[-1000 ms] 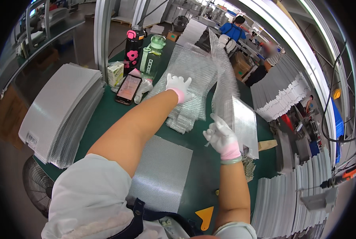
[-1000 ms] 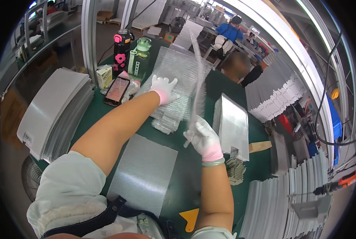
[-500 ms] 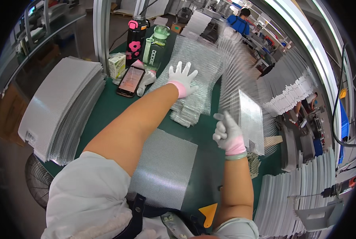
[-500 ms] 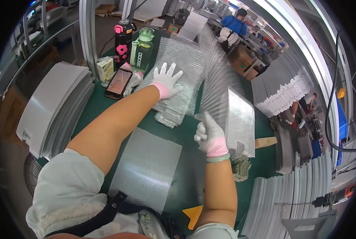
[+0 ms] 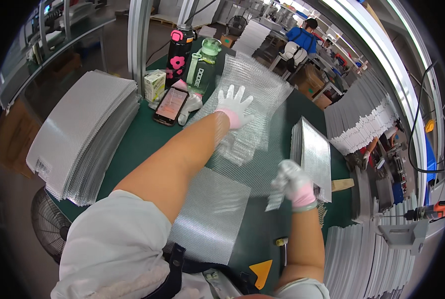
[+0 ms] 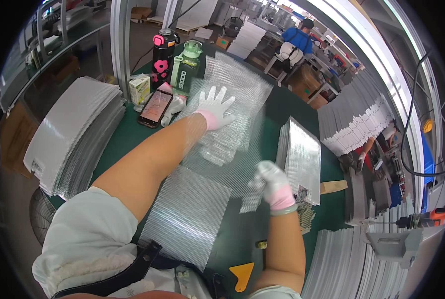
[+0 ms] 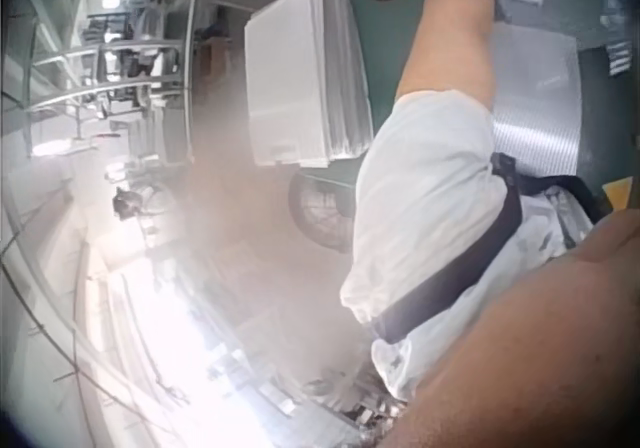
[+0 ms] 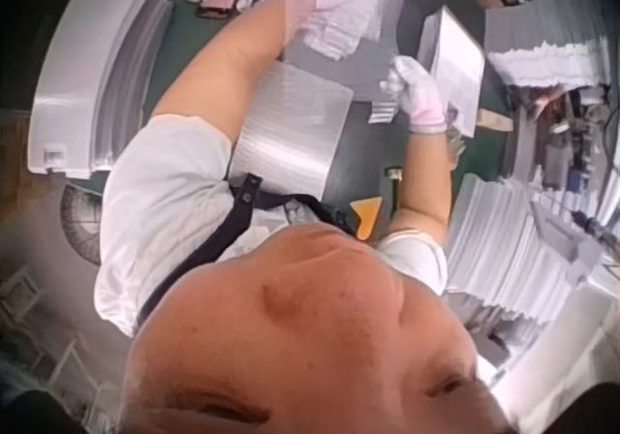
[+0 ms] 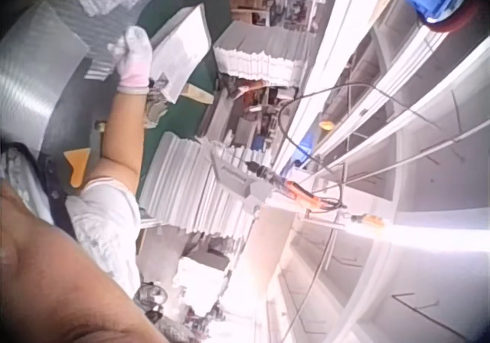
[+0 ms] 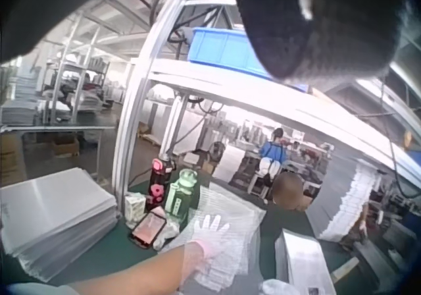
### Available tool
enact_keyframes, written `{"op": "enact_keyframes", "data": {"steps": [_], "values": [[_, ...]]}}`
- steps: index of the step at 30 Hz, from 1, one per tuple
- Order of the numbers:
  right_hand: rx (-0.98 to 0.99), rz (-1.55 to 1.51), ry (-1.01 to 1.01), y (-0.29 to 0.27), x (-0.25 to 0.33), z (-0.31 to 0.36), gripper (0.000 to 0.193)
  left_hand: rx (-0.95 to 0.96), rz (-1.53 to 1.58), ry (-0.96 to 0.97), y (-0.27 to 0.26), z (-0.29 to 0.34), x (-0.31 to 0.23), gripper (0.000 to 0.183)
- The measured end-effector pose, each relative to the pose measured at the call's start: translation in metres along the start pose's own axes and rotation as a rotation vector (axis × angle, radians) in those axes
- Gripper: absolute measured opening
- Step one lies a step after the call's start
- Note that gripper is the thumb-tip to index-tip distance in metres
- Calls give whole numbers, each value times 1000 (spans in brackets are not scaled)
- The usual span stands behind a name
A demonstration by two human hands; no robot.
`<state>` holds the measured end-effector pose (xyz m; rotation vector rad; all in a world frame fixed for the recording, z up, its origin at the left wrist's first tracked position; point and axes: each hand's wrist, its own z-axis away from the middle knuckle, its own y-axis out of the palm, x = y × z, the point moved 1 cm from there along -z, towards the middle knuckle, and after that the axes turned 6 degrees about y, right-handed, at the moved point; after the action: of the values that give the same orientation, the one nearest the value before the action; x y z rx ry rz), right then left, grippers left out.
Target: The person assembles rectangular mesh filters at a factory workstation. They place a mesh sheet onto a green table, attach a plastic connector, and fit metal frame pieces around the edges. The person uses a handheld stapler to secure the frame to the mesh and then stacks the completed unit.
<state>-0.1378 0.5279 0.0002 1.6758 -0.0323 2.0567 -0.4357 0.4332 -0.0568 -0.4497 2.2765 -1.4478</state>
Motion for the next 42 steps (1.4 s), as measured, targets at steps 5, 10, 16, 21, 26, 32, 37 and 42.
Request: {"op": "enact_keyframes", "data": {"steps": [5,10,16,21,26,32,37,42], "values": [[-111,59,-202,-19,15,68,30,32,-9,0,-8,0,-3,75],[-249,36,-149,-27,21,122,27,-13,-83,111,-15,4,-8,73],[-275,41,-103,-16,26,146,23,-88,-111,157,-12,4,-4,71],[-248,92,-98,-32,23,181,25,4,-56,53,-14,5,-10,73],[-572,185,-133,-36,19,246,27,137,11,-43,-10,-5,-3,75],[-684,236,-313,-33,-5,282,26,353,37,-39,-24,-12,0,73],[-819,100,-587,-11,-15,288,14,311,-298,124,-59,-17,-24,75],[-703,218,-646,9,-39,284,10,514,721,99,-141,51,-94,80]]}}
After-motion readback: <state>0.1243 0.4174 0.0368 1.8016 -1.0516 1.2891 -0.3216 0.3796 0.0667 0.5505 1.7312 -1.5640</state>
